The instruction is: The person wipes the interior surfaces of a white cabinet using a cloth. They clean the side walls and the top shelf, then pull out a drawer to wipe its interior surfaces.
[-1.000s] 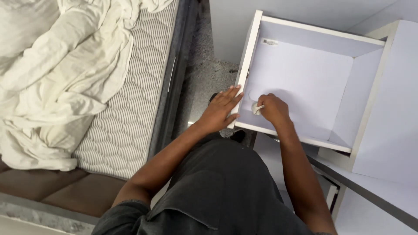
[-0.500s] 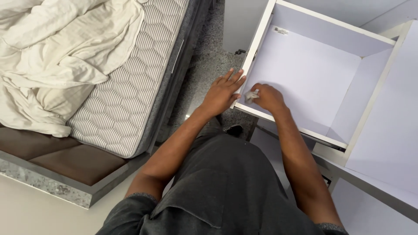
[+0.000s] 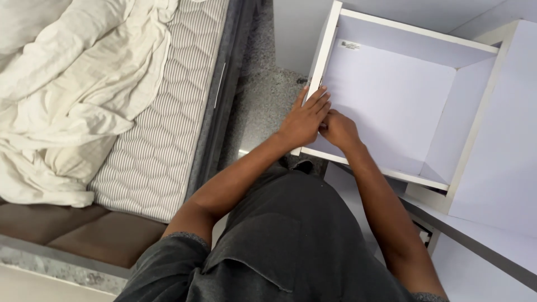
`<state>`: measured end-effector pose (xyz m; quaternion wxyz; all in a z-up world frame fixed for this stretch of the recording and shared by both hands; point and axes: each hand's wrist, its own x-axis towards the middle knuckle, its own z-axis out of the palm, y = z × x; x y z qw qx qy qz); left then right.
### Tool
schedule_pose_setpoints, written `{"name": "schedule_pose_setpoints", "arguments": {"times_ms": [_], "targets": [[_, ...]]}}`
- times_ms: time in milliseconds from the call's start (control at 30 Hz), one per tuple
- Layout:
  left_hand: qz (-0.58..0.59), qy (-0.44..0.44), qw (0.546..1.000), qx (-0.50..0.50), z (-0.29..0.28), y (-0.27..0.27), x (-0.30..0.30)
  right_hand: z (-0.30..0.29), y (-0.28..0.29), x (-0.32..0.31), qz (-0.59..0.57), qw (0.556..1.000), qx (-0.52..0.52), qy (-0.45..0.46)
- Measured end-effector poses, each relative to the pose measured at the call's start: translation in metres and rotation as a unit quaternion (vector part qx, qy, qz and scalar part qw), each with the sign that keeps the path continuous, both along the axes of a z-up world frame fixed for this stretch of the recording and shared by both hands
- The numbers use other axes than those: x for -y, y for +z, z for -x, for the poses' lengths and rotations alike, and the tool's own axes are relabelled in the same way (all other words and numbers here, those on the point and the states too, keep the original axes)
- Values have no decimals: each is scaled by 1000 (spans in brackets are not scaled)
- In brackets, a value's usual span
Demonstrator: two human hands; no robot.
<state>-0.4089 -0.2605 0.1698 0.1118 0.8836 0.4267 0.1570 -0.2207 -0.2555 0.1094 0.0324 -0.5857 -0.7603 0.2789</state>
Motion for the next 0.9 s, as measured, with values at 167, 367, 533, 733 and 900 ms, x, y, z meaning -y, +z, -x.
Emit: {"name": "schedule_pose_setpoints", "arguments": {"times_ms": [167, 367, 533, 733, 900], "targets": [[-13, 4, 1000, -3, 2, -4, 1, -1, 14, 2, 24, 998, 32, -50], [-6, 24, 1000, 3, -2, -5, 1, 2, 12, -2, -25, 997, -8, -67], [16, 29, 999, -36, -7, 6, 3, -3, 14, -2, 114, 992, 49, -29], [-18, 15, 996, -92, -13, 0, 12, 0, 15, -4, 48, 997, 33, -54], [11, -54, 977, -208, -38, 6, 17, -11, 15, -12, -45, 997, -10, -66]]}}
